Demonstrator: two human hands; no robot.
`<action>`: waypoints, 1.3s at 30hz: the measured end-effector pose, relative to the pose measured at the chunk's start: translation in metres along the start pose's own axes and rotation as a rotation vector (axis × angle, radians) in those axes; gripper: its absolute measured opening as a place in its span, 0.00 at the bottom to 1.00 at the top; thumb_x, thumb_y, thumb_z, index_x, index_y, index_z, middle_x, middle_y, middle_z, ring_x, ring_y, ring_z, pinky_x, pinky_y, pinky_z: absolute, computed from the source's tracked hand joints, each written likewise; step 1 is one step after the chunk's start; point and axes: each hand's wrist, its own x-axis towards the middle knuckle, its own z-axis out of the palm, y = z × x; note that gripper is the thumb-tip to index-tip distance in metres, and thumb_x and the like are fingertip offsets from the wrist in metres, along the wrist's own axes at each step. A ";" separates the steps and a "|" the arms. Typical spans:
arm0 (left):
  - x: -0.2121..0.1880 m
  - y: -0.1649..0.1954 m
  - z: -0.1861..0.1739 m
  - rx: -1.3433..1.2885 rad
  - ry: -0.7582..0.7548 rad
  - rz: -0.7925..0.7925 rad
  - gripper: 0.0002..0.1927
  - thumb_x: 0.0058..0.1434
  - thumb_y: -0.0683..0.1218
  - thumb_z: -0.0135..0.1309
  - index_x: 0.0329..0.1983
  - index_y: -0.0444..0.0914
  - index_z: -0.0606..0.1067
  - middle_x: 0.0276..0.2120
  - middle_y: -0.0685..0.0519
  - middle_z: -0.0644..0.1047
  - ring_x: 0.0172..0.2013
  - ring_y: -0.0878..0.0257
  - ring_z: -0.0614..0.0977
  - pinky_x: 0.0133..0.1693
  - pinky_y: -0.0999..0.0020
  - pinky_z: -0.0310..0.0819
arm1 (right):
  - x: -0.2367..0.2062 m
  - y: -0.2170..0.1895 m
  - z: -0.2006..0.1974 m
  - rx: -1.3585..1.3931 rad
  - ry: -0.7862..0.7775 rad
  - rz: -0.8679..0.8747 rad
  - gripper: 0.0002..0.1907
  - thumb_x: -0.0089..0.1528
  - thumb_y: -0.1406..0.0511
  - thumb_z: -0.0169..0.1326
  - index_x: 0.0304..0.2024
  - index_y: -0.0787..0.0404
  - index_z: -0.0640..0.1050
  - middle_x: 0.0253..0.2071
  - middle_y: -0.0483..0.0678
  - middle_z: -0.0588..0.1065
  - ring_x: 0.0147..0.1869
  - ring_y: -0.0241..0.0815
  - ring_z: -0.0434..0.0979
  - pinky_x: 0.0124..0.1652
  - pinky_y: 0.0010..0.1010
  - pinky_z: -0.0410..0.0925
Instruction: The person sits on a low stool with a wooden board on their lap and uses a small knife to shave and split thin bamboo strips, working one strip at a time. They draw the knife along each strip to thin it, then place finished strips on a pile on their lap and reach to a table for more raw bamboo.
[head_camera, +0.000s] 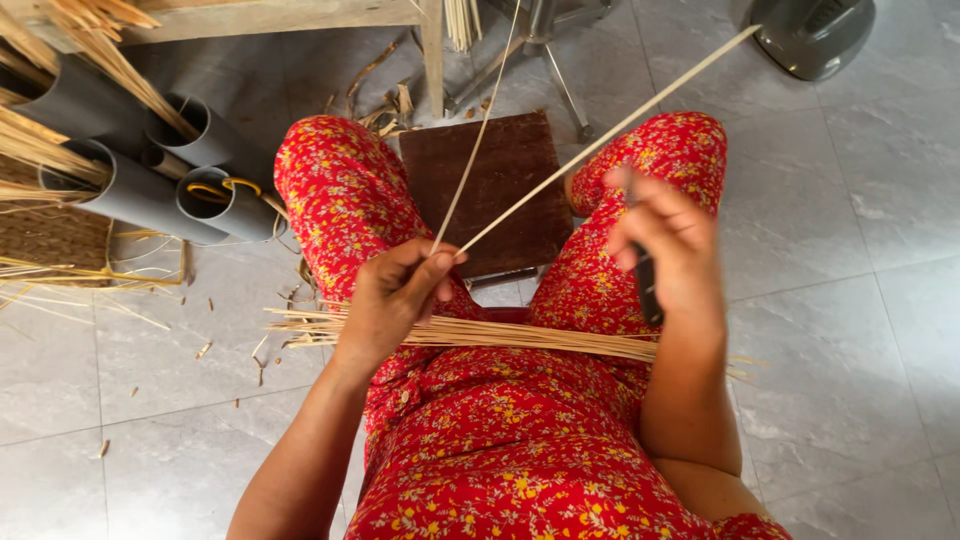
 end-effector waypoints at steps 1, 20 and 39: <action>0.002 0.002 0.004 0.009 -0.015 0.021 0.11 0.71 0.46 0.51 0.45 0.36 0.81 0.21 0.59 0.75 0.16 0.75 0.68 0.18 0.77 0.58 | -0.003 -0.002 0.014 -0.056 -0.102 0.066 0.19 0.71 0.68 0.48 0.64 0.65 0.74 0.28 0.46 0.76 0.28 0.30 0.71 0.31 0.21 0.66; -0.014 0.034 -0.021 0.002 0.324 0.336 0.12 0.75 0.47 0.51 0.52 0.36 0.81 0.33 0.58 0.78 0.30 0.75 0.70 0.32 0.78 0.64 | -0.005 -0.015 -0.025 0.301 0.296 -0.440 0.17 0.76 0.72 0.50 0.67 0.67 0.73 0.47 0.55 0.79 0.30 0.35 0.76 0.29 0.23 0.69; 0.017 -0.013 0.058 -0.097 -0.197 0.144 0.18 0.72 0.53 0.53 0.40 0.32 0.80 0.27 0.55 0.80 0.30 0.71 0.78 0.35 0.74 0.72 | 0.008 0.021 0.107 -0.809 -0.025 -0.611 0.30 0.60 0.72 0.60 0.66 0.55 0.72 0.58 0.50 0.78 0.39 0.39 0.82 0.35 0.30 0.75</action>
